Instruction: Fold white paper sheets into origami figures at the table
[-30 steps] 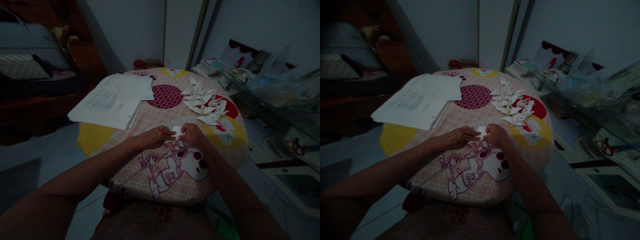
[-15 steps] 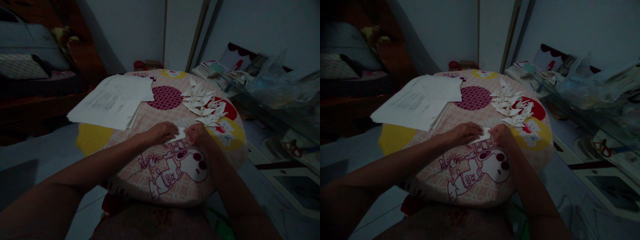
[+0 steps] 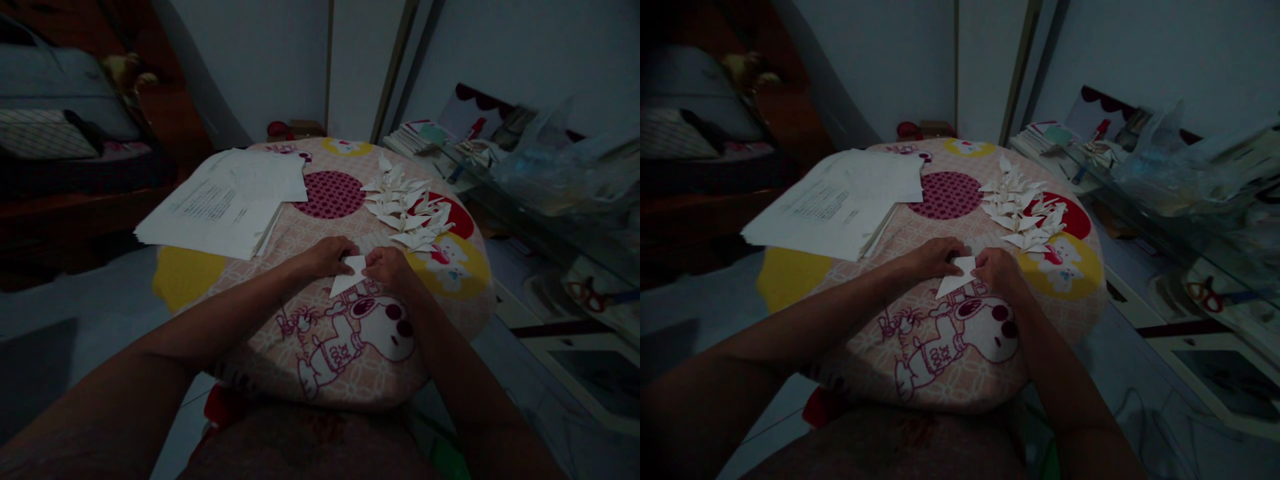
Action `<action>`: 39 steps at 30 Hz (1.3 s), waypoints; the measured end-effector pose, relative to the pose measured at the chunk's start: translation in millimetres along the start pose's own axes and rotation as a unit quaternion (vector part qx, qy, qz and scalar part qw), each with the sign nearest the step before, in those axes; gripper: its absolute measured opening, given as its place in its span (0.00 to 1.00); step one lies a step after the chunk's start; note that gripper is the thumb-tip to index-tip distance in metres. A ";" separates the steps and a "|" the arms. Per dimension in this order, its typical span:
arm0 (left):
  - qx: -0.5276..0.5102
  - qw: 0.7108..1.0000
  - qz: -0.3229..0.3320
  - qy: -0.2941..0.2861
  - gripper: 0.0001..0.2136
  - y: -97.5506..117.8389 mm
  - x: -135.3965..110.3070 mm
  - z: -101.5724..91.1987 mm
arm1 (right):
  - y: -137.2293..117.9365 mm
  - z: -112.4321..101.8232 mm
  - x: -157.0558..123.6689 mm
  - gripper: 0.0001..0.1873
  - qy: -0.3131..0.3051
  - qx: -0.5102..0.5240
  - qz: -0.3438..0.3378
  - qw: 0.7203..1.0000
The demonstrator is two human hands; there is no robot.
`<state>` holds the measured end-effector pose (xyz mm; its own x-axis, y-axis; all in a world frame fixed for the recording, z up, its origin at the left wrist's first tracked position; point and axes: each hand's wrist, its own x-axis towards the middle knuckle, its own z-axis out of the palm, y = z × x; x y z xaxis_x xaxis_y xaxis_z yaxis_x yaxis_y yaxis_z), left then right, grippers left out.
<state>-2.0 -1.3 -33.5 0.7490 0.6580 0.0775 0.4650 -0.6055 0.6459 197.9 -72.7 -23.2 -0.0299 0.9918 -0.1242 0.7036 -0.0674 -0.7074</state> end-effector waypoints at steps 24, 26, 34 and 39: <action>-0.437 0.830 -0.197 0.285 0.15 20.5 -37.8 6.5 | -32.8 20.7 -2.7 0.16 -0.117 0.276 0.050 0.953; -0.449 0.827 -0.202 0.271 0.15 20.7 -39.0 7.4 | -28.2 21.8 -1.1 0.15 -0.111 0.256 0.044 0.959; -0.248 0.946 -0.146 0.151 0.25 7.4 -45.9 -0.3 | -7.0 6.6 10.5 0.10 -0.055 -0.008 -0.070 0.996; -0.013 0.976 -0.100 0.191 0.24 11.8 -49.2 0.5 | -15.2 5.4 13.7 0.06 -0.020 -0.120 -0.070 0.990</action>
<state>-33.1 -41.1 -30.0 0.4115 0.8837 0.2230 0.5678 -0.4400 0.6957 182.9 -58.7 -17.9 -0.1635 0.9842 -0.0677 0.8392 0.1027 -0.5340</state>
